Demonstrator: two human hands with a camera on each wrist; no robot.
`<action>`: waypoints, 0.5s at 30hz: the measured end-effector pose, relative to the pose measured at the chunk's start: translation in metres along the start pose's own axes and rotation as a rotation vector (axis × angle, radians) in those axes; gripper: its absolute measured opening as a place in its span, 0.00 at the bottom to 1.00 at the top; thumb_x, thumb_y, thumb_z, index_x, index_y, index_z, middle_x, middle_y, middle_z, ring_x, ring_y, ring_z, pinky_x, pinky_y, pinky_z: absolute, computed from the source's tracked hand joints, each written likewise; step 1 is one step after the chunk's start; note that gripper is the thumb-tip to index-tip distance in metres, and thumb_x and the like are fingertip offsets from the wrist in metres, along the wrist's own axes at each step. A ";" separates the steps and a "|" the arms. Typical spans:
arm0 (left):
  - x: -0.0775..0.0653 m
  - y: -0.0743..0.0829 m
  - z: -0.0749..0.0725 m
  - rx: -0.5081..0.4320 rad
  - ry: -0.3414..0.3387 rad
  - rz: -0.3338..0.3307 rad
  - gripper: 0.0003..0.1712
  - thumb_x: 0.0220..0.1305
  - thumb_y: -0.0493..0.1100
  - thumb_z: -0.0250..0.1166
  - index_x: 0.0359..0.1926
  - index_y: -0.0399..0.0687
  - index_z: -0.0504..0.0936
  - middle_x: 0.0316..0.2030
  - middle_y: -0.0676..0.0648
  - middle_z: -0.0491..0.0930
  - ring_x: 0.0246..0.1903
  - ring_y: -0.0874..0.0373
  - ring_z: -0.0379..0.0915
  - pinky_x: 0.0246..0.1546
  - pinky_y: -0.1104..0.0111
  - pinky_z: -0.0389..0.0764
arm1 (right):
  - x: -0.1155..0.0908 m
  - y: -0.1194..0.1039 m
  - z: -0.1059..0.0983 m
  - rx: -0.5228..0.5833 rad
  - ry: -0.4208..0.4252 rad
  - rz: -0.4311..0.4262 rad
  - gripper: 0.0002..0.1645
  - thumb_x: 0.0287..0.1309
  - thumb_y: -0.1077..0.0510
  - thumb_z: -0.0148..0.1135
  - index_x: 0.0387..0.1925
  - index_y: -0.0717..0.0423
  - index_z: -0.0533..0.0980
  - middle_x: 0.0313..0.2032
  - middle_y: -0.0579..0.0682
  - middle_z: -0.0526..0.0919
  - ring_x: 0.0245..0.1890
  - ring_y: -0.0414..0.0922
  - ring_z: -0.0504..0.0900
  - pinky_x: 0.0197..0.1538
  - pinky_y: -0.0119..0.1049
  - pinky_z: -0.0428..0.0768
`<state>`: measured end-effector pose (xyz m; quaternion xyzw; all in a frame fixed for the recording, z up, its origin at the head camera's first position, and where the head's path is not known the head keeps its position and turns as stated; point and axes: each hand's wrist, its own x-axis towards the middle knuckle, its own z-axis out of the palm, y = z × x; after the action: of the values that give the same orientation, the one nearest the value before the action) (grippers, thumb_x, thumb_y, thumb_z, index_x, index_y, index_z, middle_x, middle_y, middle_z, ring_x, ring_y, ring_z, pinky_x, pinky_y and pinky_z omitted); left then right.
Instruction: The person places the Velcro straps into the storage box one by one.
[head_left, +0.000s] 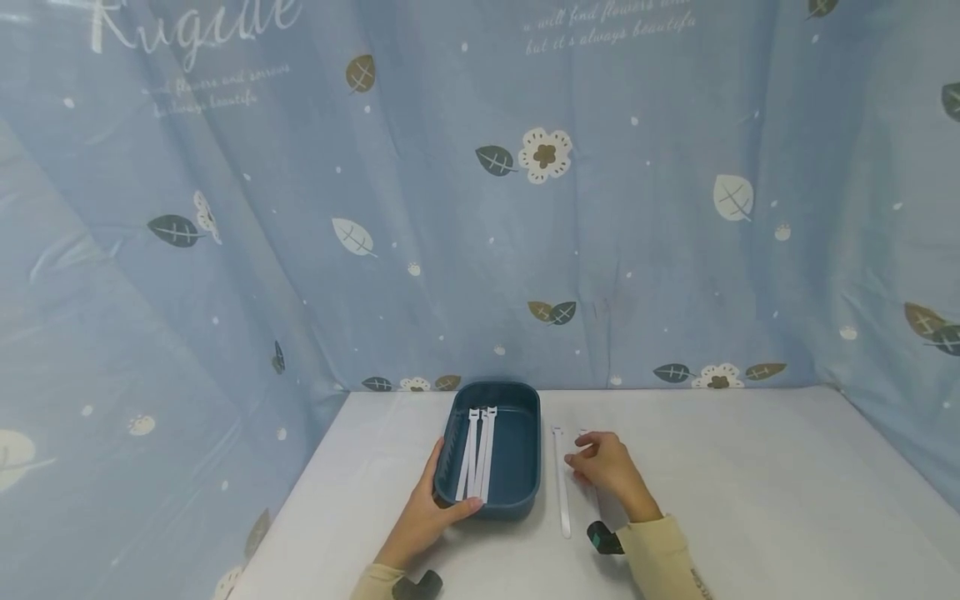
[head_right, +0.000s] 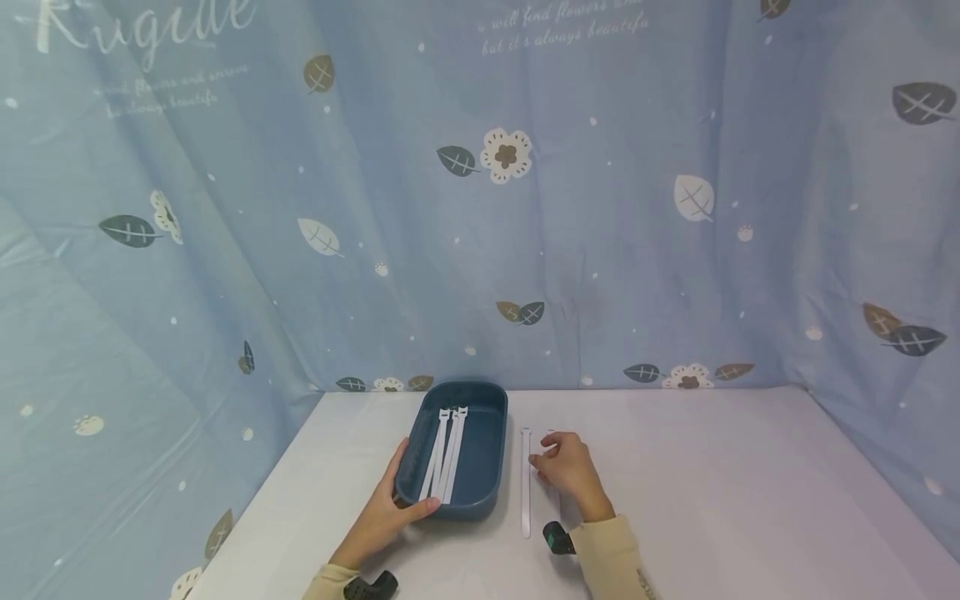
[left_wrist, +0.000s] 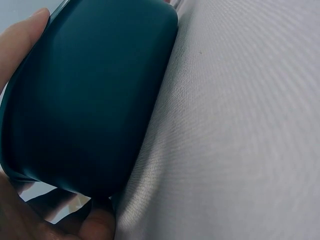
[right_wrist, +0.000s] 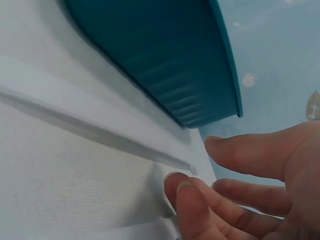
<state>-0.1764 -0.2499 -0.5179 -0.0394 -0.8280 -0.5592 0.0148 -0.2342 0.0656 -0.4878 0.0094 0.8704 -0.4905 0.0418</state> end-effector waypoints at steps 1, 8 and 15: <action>0.000 0.000 0.000 0.002 -0.001 0.000 0.68 0.55 0.49 0.80 0.84 0.56 0.42 0.83 0.40 0.48 0.81 0.35 0.47 0.77 0.33 0.52 | -0.001 0.000 0.001 -0.009 0.001 -0.003 0.25 0.60 0.61 0.71 0.56 0.72 0.77 0.36 0.58 0.88 0.25 0.42 0.84 0.31 0.35 0.85; 0.000 0.000 0.000 0.010 -0.002 0.001 0.68 0.55 0.50 0.80 0.84 0.56 0.42 0.83 0.39 0.48 0.81 0.35 0.47 0.77 0.33 0.52 | -0.005 -0.003 0.004 -0.040 0.000 -0.026 0.26 0.59 0.62 0.72 0.55 0.73 0.77 0.36 0.59 0.88 0.24 0.42 0.84 0.31 0.36 0.86; 0.000 -0.001 0.000 0.011 -0.001 0.002 0.68 0.55 0.50 0.79 0.84 0.56 0.42 0.83 0.39 0.48 0.80 0.35 0.49 0.77 0.34 0.53 | -0.005 -0.002 0.009 -0.044 -0.003 -0.043 0.26 0.57 0.63 0.73 0.55 0.73 0.77 0.34 0.57 0.88 0.23 0.41 0.83 0.30 0.35 0.85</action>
<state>-0.1763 -0.2501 -0.5188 -0.0404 -0.8310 -0.5546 0.0151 -0.2291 0.0569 -0.4904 -0.0112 0.8808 -0.4723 0.0328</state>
